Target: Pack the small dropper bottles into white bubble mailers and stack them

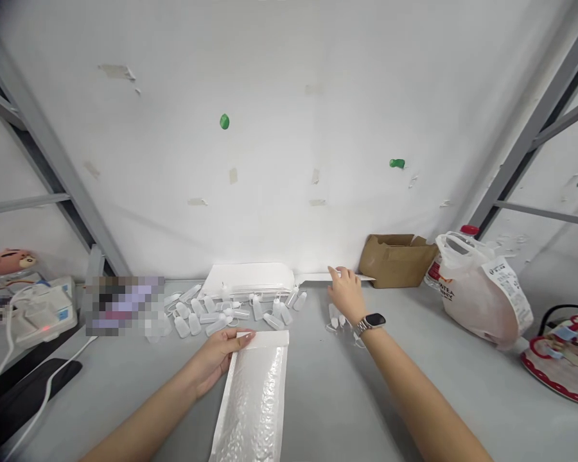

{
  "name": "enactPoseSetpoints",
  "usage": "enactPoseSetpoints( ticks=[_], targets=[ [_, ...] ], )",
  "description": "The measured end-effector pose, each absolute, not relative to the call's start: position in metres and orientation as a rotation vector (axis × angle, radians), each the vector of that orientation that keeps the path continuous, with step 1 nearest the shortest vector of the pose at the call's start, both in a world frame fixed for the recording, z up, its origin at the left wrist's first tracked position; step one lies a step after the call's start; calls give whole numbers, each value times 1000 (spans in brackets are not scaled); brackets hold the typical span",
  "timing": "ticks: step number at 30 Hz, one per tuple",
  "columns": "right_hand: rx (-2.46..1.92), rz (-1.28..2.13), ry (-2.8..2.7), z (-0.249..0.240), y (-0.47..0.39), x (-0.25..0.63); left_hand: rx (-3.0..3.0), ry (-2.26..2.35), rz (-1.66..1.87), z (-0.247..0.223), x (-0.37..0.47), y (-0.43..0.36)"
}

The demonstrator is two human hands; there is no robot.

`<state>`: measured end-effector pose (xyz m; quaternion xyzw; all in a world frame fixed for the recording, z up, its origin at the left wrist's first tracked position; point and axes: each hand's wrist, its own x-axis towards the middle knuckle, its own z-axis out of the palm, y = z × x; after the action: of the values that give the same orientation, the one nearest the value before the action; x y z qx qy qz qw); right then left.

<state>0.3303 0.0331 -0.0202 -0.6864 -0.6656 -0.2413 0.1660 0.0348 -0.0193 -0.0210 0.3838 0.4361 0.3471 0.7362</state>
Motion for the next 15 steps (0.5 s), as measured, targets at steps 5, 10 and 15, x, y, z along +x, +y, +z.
enactPoseSetpoints(
  ticks=[5,10,15],
  targets=[
    [-1911,-825,-2046,-16,49,356,777,808,846,-18,30,-10],
    [-1763,-996,-2075,16,22,357,703,625,939,-6,19,-4],
    [-1231,-1266,-2011,36,-59,318,615,459,993,-4,6,-6]
  ],
)
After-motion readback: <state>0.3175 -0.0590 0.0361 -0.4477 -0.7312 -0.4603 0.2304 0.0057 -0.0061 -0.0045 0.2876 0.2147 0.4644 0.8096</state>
